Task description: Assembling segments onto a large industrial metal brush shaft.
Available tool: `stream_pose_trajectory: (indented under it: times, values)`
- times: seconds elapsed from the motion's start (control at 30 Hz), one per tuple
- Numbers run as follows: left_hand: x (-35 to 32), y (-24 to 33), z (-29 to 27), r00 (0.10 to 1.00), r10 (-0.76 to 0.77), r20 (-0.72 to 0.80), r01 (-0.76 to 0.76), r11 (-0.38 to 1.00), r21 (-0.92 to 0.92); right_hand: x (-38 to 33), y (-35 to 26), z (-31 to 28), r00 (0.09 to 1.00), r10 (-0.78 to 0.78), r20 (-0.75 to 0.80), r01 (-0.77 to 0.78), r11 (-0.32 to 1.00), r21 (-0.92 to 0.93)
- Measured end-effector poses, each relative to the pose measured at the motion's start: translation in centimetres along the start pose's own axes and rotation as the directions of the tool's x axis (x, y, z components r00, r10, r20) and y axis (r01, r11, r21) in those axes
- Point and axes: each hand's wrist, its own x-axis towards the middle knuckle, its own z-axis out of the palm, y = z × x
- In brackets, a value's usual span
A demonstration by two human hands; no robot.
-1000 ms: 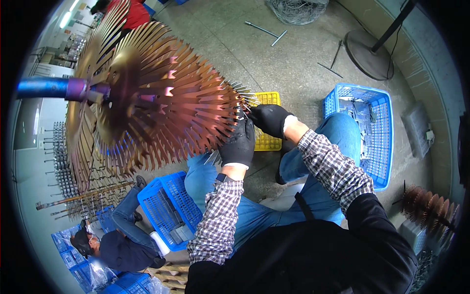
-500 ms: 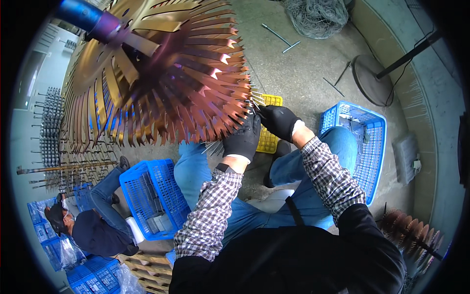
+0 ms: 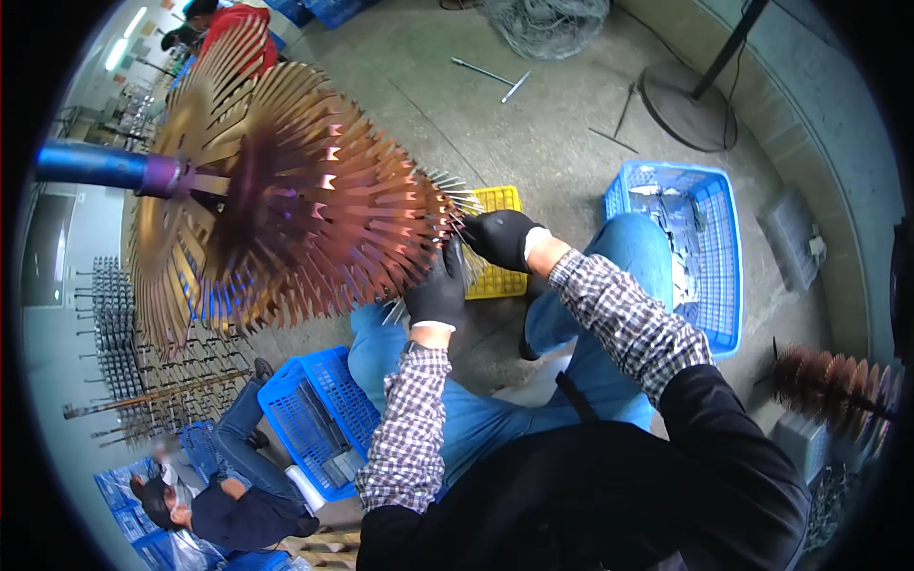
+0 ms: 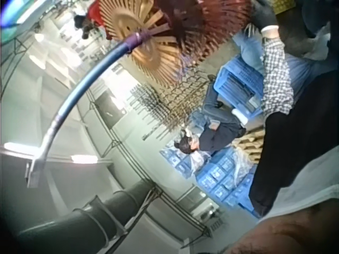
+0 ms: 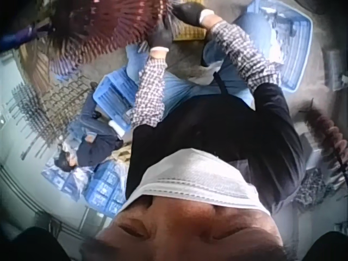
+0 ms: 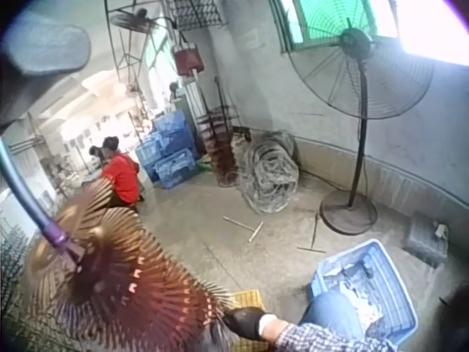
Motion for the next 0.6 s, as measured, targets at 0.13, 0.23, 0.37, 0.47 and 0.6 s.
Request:
stream_pose_trajectory:
  times: [0.13,0.23,0.37,0.47,0.6]
  values:
    - [-1.3,-0.9,-0.9,0.972,0.227,0.054,-0.234,0.951,0.202,-2.2,-0.6,0.8,0.998,0.006,-0.068,-0.008,0.999,-0.031]
    - [-2.3,-2.7,-0.3,0.916,0.380,0.126,-0.400,0.852,0.336,-4.2,-1.0,3.5,0.990,0.097,-0.105,-0.100,0.995,-0.024]
    - [-3.6,-5.7,1.5,0.802,0.504,0.319,-0.593,0.607,0.529,-5.2,-4.9,2.1,0.958,0.239,-0.156,-0.238,0.971,0.026]
    - [-0.6,-5.6,1.8,0.754,0.629,0.191,-0.638,0.629,0.445,-4.8,-4.3,2.3,0.932,0.251,-0.260,-0.249,0.968,0.041]
    - [1.9,-7.5,1.9,0.736,0.664,0.133,-0.653,0.644,0.397,-3.2,-5.0,2.8,0.922,0.287,-0.261,-0.287,0.957,0.038]
